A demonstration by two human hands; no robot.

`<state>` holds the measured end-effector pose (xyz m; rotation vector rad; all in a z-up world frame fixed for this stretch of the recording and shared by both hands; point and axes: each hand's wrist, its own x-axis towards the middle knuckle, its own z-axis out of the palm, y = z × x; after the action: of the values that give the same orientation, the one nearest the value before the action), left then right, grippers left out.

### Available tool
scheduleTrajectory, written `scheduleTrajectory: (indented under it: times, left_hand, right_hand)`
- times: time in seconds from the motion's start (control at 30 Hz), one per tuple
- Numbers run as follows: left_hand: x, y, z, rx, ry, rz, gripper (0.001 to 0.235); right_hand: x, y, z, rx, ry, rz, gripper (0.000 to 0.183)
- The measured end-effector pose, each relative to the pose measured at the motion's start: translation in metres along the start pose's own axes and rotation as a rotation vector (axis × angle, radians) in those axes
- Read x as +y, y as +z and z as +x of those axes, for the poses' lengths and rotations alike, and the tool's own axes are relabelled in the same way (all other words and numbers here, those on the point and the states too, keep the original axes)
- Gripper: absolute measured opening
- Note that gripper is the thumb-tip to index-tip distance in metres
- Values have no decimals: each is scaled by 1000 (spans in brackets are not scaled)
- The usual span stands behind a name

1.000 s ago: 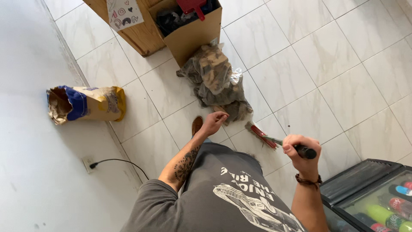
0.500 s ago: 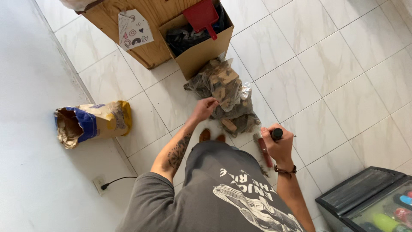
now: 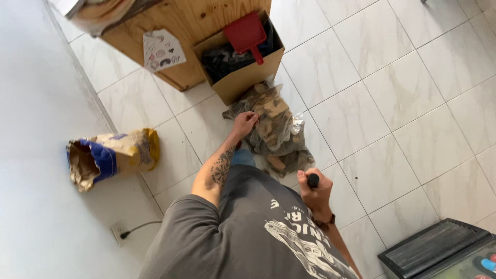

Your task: The person sweeps debris from the tiled floor using a broom and then collects the debris into a red dustpan.

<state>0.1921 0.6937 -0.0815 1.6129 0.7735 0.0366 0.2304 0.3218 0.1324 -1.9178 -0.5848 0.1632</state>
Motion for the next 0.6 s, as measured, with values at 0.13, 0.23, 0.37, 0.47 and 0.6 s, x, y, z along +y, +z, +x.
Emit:
scheduleTrajectory:
  times: [0.13, 0.23, 0.37, 0.47, 0.6]
  left_hand:
    - [-19, -3, 57, -8, -39, 1, 30]
    - [-23, -2, 86, -17, -147, -4, 33]
    - [-15, -17, 147, -2, -332, 6, 33]
    - [-26, -23, 205, 37, -440, 28, 32]
    - [-33, -26, 263, 114, -398, -69, 38]
  right_hand:
    - [3, 18, 22, 19, 85, -23, 31]
    - [-5, 33, 44, 37, 132, -154, 29]
    - [-25, 53, 72, 48, 294, -236, 28]
    - [-27, 55, 74, 17, 408, -308, 32]
    - [-52, 63, 74, 88, 637, -444, 36]
